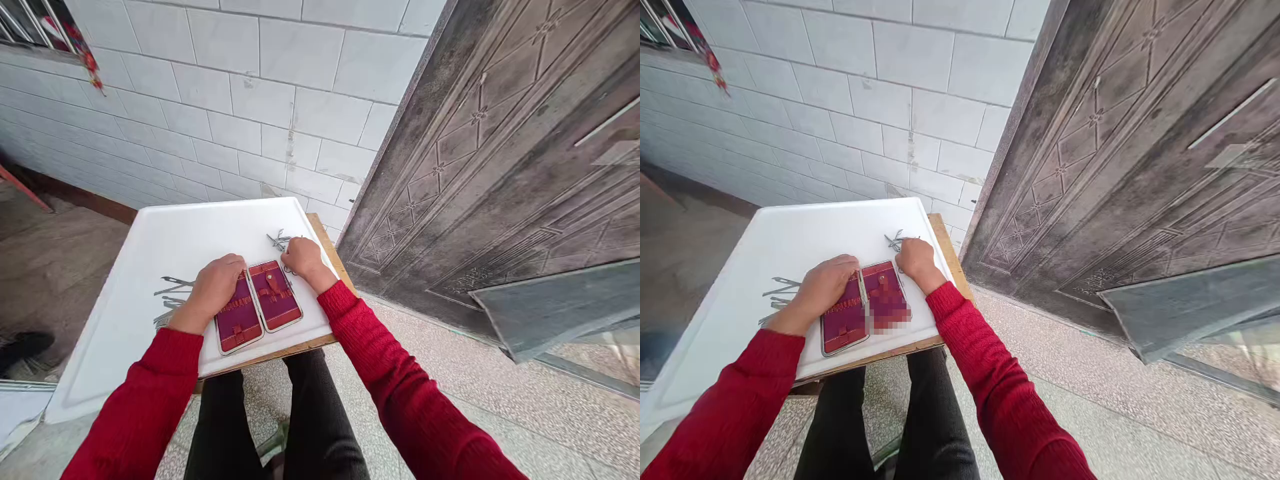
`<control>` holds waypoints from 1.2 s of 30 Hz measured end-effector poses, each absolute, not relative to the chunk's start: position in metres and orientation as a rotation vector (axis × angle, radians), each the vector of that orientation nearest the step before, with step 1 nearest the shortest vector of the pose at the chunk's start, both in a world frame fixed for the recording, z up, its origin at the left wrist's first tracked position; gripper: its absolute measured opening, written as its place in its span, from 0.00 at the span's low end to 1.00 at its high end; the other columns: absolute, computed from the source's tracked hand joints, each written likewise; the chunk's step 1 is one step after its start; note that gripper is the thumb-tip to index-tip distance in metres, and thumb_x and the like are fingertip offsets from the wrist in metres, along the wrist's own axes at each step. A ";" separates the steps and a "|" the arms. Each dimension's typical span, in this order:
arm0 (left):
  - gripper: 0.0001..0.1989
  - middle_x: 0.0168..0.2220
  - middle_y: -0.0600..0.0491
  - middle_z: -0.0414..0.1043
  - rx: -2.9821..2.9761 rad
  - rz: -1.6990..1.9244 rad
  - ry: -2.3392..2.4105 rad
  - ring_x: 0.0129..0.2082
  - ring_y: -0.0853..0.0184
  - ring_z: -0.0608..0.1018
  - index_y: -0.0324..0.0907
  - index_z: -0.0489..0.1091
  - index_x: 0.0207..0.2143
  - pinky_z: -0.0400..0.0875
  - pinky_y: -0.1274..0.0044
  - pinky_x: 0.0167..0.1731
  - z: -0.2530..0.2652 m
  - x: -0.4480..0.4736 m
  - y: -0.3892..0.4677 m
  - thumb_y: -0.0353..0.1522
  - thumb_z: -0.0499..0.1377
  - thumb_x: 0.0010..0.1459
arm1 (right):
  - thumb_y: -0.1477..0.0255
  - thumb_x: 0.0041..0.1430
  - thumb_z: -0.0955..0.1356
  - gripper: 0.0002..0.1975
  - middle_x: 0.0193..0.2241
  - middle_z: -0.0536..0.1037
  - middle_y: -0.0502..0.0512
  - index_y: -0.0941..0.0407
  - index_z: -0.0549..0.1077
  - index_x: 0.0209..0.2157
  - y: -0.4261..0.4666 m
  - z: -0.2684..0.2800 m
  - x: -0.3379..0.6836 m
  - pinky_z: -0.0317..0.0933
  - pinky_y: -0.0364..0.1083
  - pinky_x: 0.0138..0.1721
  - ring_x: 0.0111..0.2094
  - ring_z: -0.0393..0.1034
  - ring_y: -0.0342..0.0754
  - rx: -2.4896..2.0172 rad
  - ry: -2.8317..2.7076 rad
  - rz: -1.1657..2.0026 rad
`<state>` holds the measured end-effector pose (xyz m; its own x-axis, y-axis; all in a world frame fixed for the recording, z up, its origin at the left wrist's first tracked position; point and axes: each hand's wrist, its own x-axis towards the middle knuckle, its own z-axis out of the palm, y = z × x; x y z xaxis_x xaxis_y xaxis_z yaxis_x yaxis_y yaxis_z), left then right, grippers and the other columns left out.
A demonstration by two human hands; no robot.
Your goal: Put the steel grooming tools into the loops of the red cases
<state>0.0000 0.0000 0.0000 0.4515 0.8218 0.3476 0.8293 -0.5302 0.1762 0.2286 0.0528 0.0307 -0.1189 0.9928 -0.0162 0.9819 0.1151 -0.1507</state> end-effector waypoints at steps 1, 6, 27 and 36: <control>0.18 0.44 0.49 0.79 -2.657 -0.635 -1.526 0.44 0.61 0.79 0.43 0.76 0.38 0.73 0.72 0.43 0.000 0.001 -0.002 0.29 0.45 0.69 | 0.73 0.61 0.65 0.16 0.43 0.84 0.66 0.60 0.81 0.46 0.053 0.031 0.229 0.68 0.46 0.39 0.47 0.79 0.58 -2.044 -2.279 0.188; 0.18 0.43 0.49 0.78 -2.652 -0.697 -1.538 0.42 0.61 0.79 0.43 0.76 0.36 0.73 0.72 0.42 0.001 0.002 -0.006 0.29 0.46 0.69 | 0.73 0.61 0.66 0.16 0.43 0.84 0.66 0.59 0.81 0.47 0.050 0.033 0.228 0.67 0.46 0.40 0.47 0.79 0.57 -2.069 -2.288 0.185; 0.17 0.41 0.49 0.78 -2.637 -0.636 -1.516 0.41 0.62 0.79 0.42 0.74 0.35 0.71 0.72 0.40 0.002 0.002 -0.007 0.26 0.46 0.68 | 0.71 0.61 0.67 0.15 0.42 0.84 0.66 0.60 0.81 0.46 0.050 0.033 0.226 0.66 0.45 0.38 0.46 0.79 0.56 -2.112 -2.244 0.237; 0.16 0.40 0.50 0.77 -2.657 -0.666 -1.519 0.40 0.62 0.78 0.43 0.72 0.33 0.69 0.72 0.38 0.003 0.002 -0.007 0.25 0.46 0.67 | 0.68 0.61 0.68 0.15 0.41 0.84 0.63 0.59 0.81 0.46 0.048 0.038 0.232 0.64 0.45 0.34 0.43 0.79 0.55 -2.117 -2.245 0.262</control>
